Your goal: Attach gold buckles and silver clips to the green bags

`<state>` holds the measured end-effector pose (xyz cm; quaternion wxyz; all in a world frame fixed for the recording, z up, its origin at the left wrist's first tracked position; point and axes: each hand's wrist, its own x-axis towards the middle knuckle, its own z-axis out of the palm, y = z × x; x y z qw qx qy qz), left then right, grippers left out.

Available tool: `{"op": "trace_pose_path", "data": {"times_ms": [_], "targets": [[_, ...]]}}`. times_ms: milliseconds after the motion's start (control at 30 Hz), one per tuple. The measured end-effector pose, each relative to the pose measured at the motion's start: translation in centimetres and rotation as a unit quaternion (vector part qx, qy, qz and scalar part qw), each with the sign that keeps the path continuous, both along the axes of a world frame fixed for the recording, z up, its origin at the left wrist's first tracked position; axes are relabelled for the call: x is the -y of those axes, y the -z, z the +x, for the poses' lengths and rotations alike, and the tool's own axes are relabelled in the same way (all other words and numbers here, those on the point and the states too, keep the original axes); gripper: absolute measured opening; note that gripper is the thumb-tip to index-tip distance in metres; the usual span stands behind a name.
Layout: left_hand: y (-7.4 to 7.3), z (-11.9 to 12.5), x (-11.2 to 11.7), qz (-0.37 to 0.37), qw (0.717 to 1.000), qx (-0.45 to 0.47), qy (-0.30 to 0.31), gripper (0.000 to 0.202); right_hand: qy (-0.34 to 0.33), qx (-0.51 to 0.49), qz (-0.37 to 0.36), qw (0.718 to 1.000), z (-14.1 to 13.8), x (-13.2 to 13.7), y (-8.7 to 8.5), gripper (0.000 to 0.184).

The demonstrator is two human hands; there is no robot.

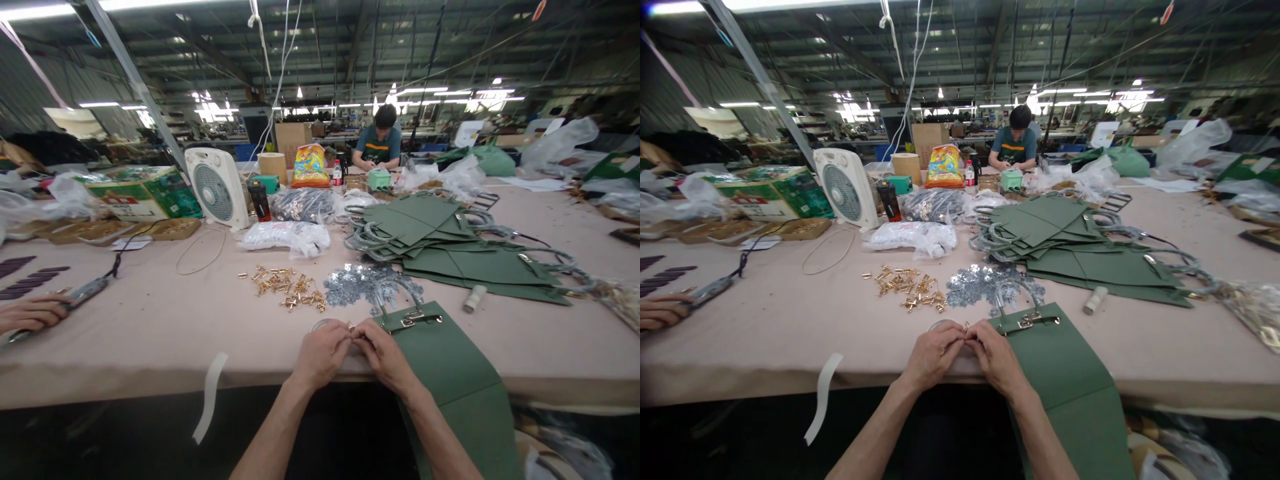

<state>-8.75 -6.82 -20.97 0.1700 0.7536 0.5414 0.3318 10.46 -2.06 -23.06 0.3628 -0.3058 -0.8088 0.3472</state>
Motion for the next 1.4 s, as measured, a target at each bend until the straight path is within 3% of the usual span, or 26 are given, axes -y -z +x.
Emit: {"op": "trace_pose_path", "data": {"times_ms": [167, 233, 300, 367, 467, 600, 700, 867, 1100, 1167, 1267, 1400], "targets": [[0.0, 0.3, 0.1, 0.009, 0.995, 0.096, -0.027, 0.020, -0.037, -0.015, 0.033, 0.999, 0.2, 0.4, 0.4, 0.014], [-0.3, 0.0, 0.0, 0.040, 0.990, 0.115, -0.064, 0.022, 0.007, -0.080, 0.014, 0.997, 0.7, 0.2, 0.9, 0.010], [-0.6, -1.1, -0.2, 0.086, 0.985, 0.109, -0.106, 0.023, 0.093, -0.177, -0.042, 0.979, 1.3, -0.4, 1.4, 0.007], [-0.8, -3.1, -0.4, 0.141, 0.975, 0.075, -0.152, 0.023, 0.160, -0.268, -0.122, 0.942, 1.8, -1.1, 2.0, 0.013], [-0.8, -7.0, -0.6, 0.212, 0.951, -0.019, -0.225, 0.023, 0.176, -0.356, -0.211, 0.893, 2.1, -1.9, 2.4, 0.024], [0.0, -11.0, -0.1, 0.209, 0.915, -0.176, -0.296, 0.024, 0.158, -0.385, -0.246, 0.875, 1.9, -2.1, 2.1, 0.028], [1.1, -12.1, 0.7, 0.153, 0.924, -0.229, -0.266, 0.027, 0.151, -0.398, -0.251, 0.869, 1.7, -1.9, 1.6, 0.027], [2.2, -12.2, 1.6, 0.074, 0.954, -0.194, -0.216, 0.035, 0.150, -0.410, -0.255, 0.863, 1.6, -1.8, 1.2, 0.027], [2.0, -11.9, 1.2, 0.018, 0.965, -0.171, -0.197, 0.055, 0.144, -0.406, -0.268, 0.862, 1.8, -1.8, 1.5, 0.026], [1.7, -11.8, 1.2, 0.020, 0.962, -0.185, -0.198, 0.063, 0.146, -0.406, -0.270, 0.861, 1.8, -1.8, 1.5, 0.026], [1.1, -10.9, 1.2, 0.070, 0.951, -0.220, -0.206, 0.058, 0.148, -0.405, -0.270, 0.861, 1.8, -1.9, 1.5, 0.027], [0.4, -6.5, 0.9, 0.119, 0.951, -0.168, -0.232, 0.035, 0.142, -0.399, -0.274, 0.864, 1.7, -1.9, 1.5, 0.027]]}}
